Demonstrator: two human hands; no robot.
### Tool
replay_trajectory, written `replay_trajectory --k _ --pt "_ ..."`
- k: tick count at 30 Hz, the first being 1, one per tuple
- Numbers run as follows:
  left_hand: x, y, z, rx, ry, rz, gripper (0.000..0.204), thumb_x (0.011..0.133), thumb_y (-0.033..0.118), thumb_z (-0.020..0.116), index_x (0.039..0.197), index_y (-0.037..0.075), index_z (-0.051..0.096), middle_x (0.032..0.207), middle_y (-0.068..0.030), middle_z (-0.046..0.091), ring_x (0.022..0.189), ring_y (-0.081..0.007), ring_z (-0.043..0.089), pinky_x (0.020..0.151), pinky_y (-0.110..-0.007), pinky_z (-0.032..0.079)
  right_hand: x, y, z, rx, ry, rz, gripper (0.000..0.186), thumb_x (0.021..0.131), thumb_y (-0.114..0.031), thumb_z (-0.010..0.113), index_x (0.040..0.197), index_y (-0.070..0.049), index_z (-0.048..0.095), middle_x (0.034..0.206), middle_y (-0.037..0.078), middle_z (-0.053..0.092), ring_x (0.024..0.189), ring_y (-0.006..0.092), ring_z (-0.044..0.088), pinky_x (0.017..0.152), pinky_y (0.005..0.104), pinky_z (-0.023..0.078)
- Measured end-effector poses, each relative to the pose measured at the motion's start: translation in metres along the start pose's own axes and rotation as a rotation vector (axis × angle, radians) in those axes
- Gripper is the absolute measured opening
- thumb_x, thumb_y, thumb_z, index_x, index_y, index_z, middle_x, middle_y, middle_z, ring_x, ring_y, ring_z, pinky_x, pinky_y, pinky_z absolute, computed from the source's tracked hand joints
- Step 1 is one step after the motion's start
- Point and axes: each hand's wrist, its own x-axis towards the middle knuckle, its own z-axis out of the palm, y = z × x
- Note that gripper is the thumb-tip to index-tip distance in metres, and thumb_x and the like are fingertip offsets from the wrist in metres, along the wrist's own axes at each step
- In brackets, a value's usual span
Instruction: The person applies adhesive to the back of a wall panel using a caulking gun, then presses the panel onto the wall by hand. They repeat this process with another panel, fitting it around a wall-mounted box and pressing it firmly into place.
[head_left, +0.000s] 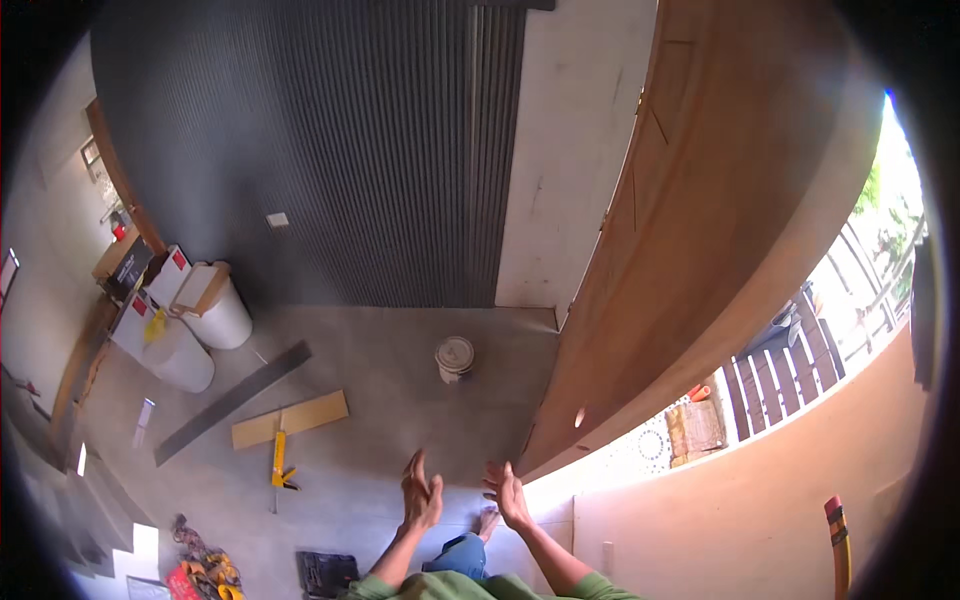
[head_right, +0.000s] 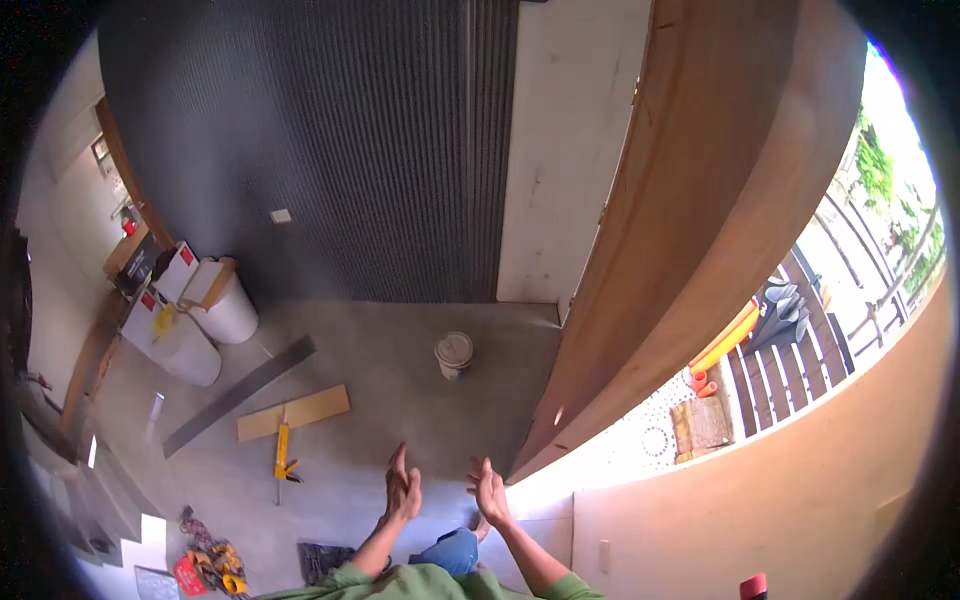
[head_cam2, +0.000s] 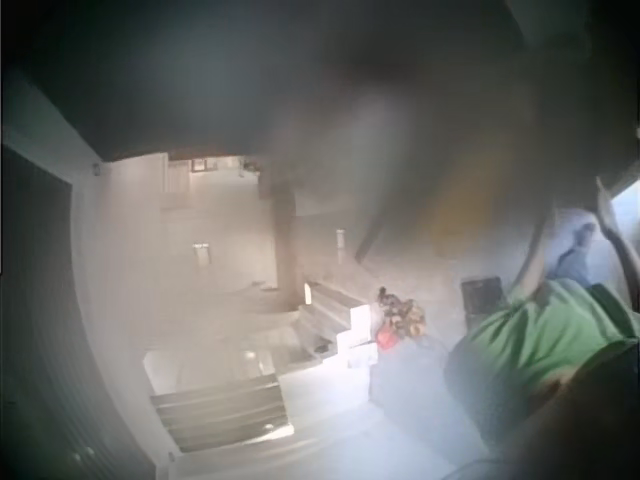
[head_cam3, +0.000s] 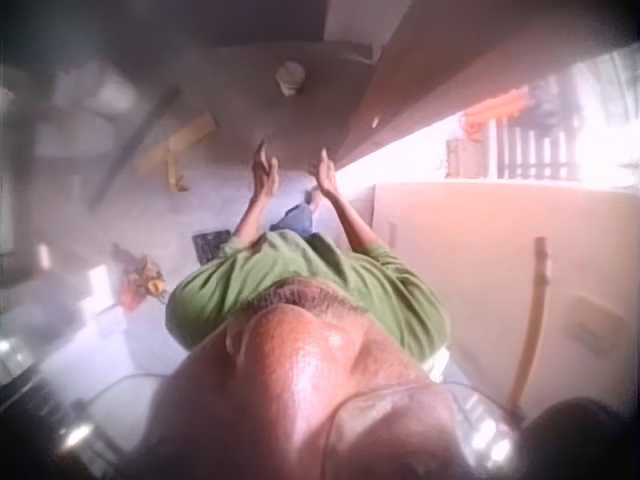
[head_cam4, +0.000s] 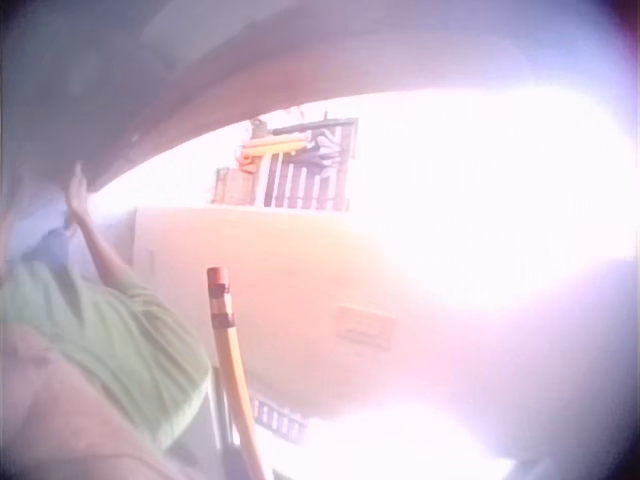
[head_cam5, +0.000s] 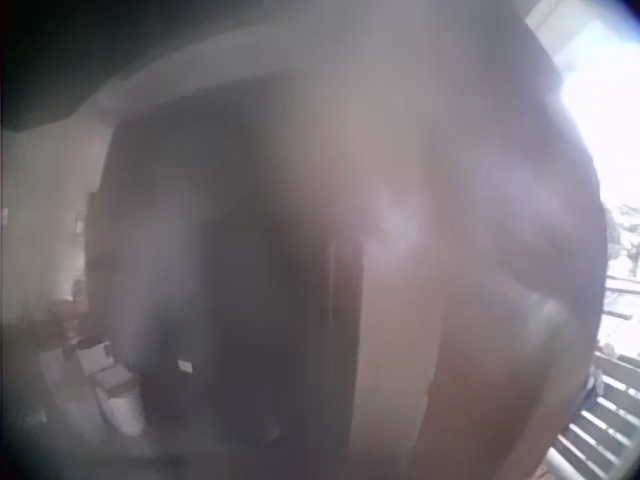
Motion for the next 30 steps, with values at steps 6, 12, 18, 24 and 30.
replay_trajectory --k 6,12,18,24,30 --pt "-0.030 -0.059 -0.055 0.186 0.031 -0.200 0.068 0.093 0.043 0.046 0.140 -0.002 0.030 0.140 -0.0292 0.036 0.128 -0.0448 0.036 0.106 -0.051 0.030 0.027 0.012 0.045 -0.449 0.046 -0.214 0.058 0.100 -0.043 0.030 0.129 0.003 0.050 0.124 0.029 0.055 0.123 0.0407 0.049 0.102 0.0398 0.038" --pt "0.056 -0.109 -0.079 0.238 0.205 -0.481 0.067 0.093 0.041 0.047 0.142 -0.002 0.028 0.142 -0.0296 0.033 0.130 -0.0457 0.032 0.105 -0.054 0.028 0.146 -0.028 0.099 -0.530 -0.045 -0.336 0.057 0.099 -0.045 0.033 0.122 0.002 0.055 0.109 0.029 0.061 0.109 0.0407 0.058 0.093 0.0426 0.044" --pt "0.212 -0.144 -0.112 0.253 0.337 -0.385 0.068 0.093 0.037 0.051 0.143 -0.002 0.026 0.143 -0.0318 0.030 0.134 -0.0467 0.026 0.108 -0.054 0.024 0.293 -0.085 0.150 -0.756 -0.231 -0.272 0.051 0.097 -0.045 0.042 0.116 0.000 0.058 0.102 0.023 0.063 0.094 0.0364 0.063 0.084 0.0387 0.047" --pt "0.393 -0.120 -0.105 0.321 0.296 -0.190 0.081 0.088 0.045 0.059 0.145 -0.001 0.023 0.146 -0.0328 0.024 0.136 -0.0455 0.022 0.109 -0.054 0.020 0.409 -0.169 0.111 -0.663 0.102 -0.691 0.046 0.094 -0.035 0.053 0.125 -0.001 0.054 0.121 0.016 0.060 0.111 0.0283 0.059 0.093 0.0387 0.045" --pt "0.600 -0.063 -0.037 0.414 0.370 0.055 0.110 0.073 0.059 0.071 0.149 0.004 0.013 0.152 -0.0285 0.009 0.142 -0.0433 0.008 0.109 -0.061 0.012 0.539 -0.326 0.018 -0.556 0.367 -1.024 0.046 0.093 -0.026 0.056 0.129 0.001 0.049 0.135 0.026 0.046 0.126 0.0391 0.045 0.104 0.0436 0.038"
